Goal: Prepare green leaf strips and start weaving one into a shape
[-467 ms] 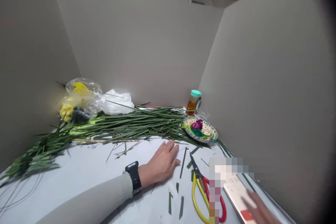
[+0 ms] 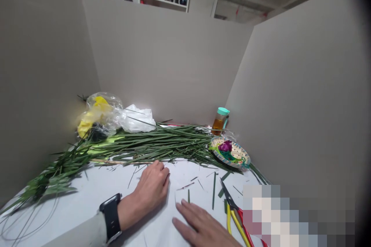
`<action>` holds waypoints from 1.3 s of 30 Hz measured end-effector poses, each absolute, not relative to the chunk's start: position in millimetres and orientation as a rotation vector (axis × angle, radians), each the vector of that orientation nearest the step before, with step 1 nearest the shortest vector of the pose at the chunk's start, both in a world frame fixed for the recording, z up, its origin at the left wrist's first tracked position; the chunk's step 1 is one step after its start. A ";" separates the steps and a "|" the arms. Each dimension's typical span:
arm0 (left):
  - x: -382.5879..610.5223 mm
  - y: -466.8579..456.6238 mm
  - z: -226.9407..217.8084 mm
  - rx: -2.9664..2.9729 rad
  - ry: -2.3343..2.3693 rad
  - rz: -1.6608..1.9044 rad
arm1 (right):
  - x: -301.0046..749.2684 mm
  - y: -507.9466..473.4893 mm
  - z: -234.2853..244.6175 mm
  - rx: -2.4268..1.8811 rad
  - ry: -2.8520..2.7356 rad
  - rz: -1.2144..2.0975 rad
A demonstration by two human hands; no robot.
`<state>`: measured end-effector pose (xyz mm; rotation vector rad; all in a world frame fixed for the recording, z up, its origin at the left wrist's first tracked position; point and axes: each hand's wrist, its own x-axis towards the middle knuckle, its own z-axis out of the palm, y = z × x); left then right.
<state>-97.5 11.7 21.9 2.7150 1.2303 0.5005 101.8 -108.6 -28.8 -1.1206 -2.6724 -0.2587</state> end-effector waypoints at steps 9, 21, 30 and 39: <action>-94.3 13.2 -12.9 2.747 0.985 0.499 | 101.7 5.2 44.8 -1.587 -2.722 0.035; -88.5 8.0 -17.5 2.753 0.722 0.351 | 86.5 107.4 61.8 -1.674 -2.645 -0.212; -84.6 14.0 -23.7 2.983 0.687 0.417 | 51.8 98.3 18.8 -1.731 -2.506 -0.395; -86.9 27.9 -44.7 3.227 0.529 0.714 | 51.9 98.1 27.5 -1.776 -2.423 -0.421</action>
